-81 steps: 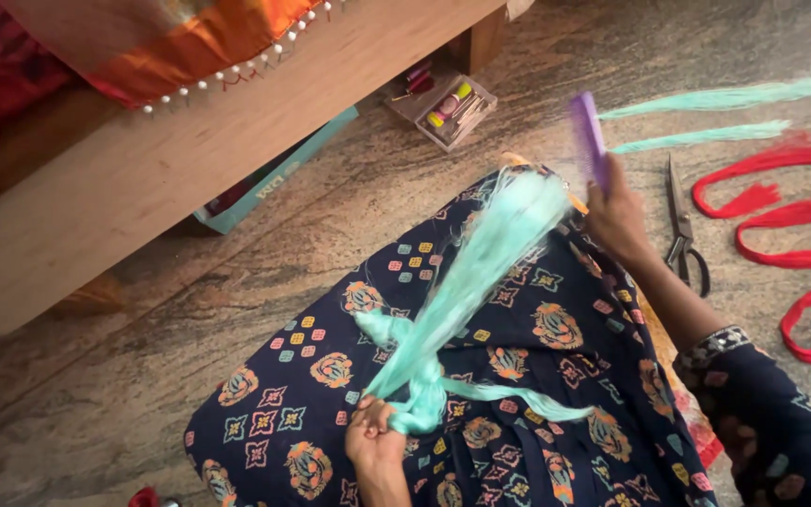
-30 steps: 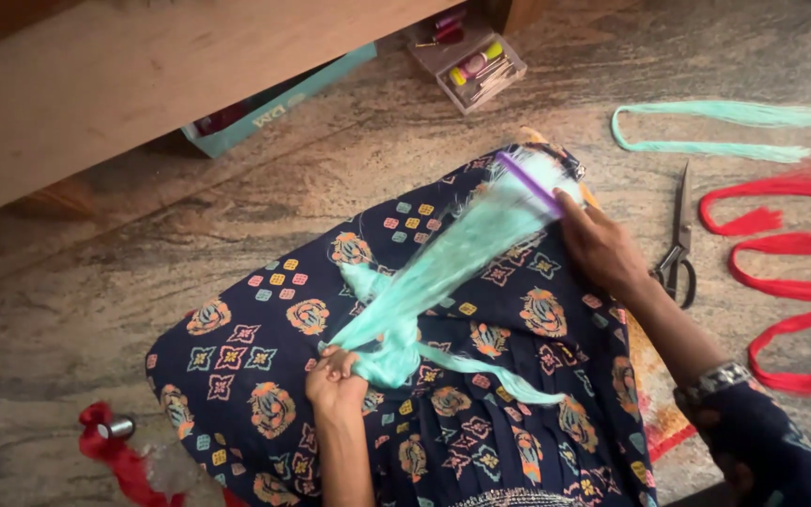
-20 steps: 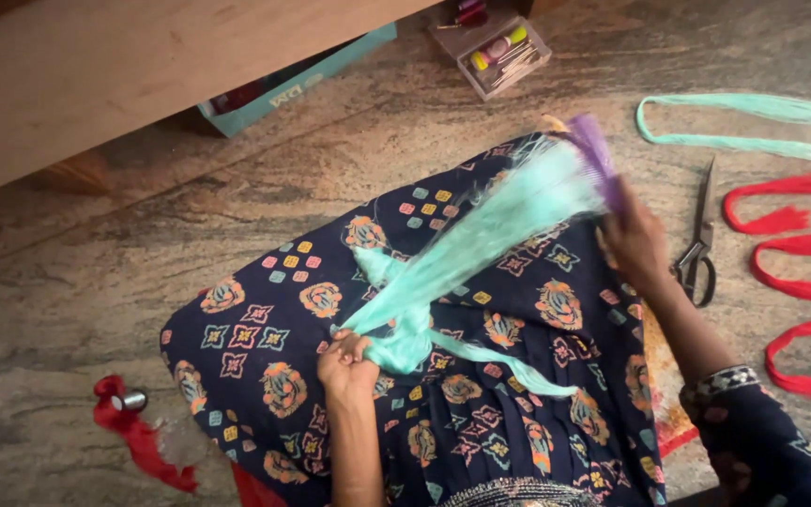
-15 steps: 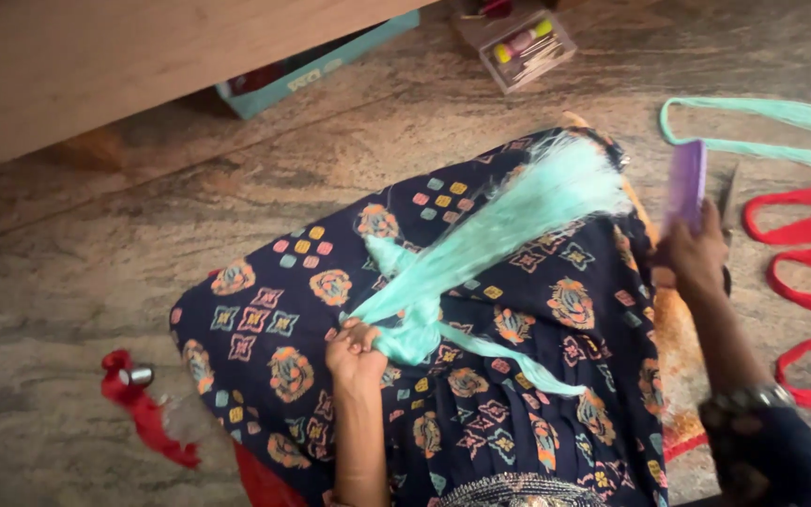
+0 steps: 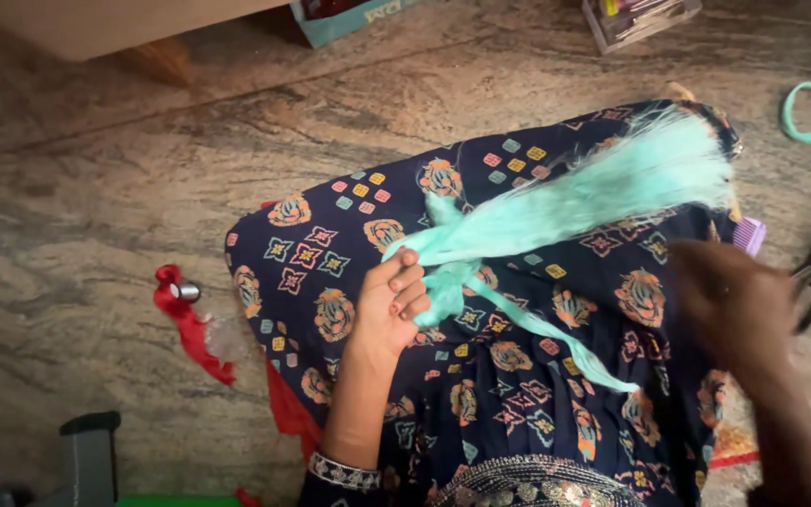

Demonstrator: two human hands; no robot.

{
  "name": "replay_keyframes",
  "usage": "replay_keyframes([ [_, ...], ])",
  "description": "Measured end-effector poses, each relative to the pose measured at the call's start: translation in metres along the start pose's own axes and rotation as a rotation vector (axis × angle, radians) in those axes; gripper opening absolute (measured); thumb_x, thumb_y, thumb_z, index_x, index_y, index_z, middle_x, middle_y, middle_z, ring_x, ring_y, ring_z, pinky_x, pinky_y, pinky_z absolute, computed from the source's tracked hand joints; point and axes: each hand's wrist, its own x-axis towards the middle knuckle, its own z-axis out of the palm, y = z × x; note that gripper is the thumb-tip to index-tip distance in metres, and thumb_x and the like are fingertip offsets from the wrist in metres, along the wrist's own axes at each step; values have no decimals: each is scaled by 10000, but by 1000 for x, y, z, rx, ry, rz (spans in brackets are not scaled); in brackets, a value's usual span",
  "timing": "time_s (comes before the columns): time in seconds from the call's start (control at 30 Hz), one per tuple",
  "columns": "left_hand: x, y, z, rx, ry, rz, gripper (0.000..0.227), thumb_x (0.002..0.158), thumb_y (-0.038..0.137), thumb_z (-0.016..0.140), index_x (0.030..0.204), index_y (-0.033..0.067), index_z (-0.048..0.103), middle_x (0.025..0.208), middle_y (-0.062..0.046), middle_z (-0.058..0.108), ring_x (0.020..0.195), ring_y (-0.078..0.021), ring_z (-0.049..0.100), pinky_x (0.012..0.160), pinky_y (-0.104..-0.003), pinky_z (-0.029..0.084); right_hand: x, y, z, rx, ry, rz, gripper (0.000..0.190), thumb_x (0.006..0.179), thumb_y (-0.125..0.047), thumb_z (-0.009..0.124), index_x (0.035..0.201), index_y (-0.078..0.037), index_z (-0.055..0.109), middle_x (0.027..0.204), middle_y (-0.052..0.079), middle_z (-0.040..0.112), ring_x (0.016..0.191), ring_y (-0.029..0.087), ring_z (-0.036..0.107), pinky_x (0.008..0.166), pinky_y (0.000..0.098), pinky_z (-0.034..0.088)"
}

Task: The person is combing and sorting through bundles of teal-colored synthetic hair to prepare it for hair extensions.

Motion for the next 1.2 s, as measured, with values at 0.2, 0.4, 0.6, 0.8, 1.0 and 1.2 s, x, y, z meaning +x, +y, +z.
replay_keyframes([
  [0.2, -18, 17, 56, 135, -74, 2, 254, 1104, 279, 455, 937, 113, 551, 639, 54, 440, 397, -34, 262, 397, -211, 202, 30, -155, 38, 511, -158, -358, 278, 864, -86, 745, 1141, -94, 758, 997, 134, 763, 842, 253, 743, 707, 362, 588],
  [0.4, -24, 35, 70, 217, -103, 31, 250, 1098, 300, 475, 984, 105, 583, 772, -5, 600, 385, -44, 265, 399, -215, 204, 39, -207, 61, 744, -81, -398, 334, 912, -100, 722, 1231, -12, 687, 1118, 190, 740, 992, 332, 745, 780, 384, 579],
  [0.6, -19, 39, 71, 208, -59, 24, 234, 1088, 293, 486, 990, 100, 575, 877, -56, 661, 401, -43, 280, 402, -216, 208, 51, -205, 85, 774, -285, -201, 341, 912, -151, 737, 1230, -32, 702, 1050, 193, 767, 873, 326, 739, 744, 368, 565],
  [0.8, -4, 42, 62, 183, -84, 63, 253, 1100, 303, 491, 992, 89, 574, 973, -123, 701, 407, -42, 284, 393, -217, 210, 55, -199, 95, 801, -231, -312, 353, 969, -155, 674, 1293, -15, 658, 1046, 208, 740, 852, 348, 721, 719, 387, 553],
  [1.0, -4, 43, 68, 387, -17, 134, 262, 1080, 296, 464, 912, 109, 542, 1131, -229, 734, 395, -24, 267, 355, -207, 208, 52, -177, 79, 561, -364, -295, 241, 999, -231, 644, 1057, 2, 660, 820, 217, 672, 728, 378, 674, 636, 449, 480],
  [1.2, -4, 40, 50, 668, 67, 132, 270, 1058, 281, 476, 901, 83, 572, 1081, -264, 749, 395, -13, 255, 343, -203, 203, 47, -160, 58, 533, -603, -144, 277, 1004, -281, 581, 936, -44, 707, 755, 180, 691, 695, 289, 667, 687, 422, 507],
])
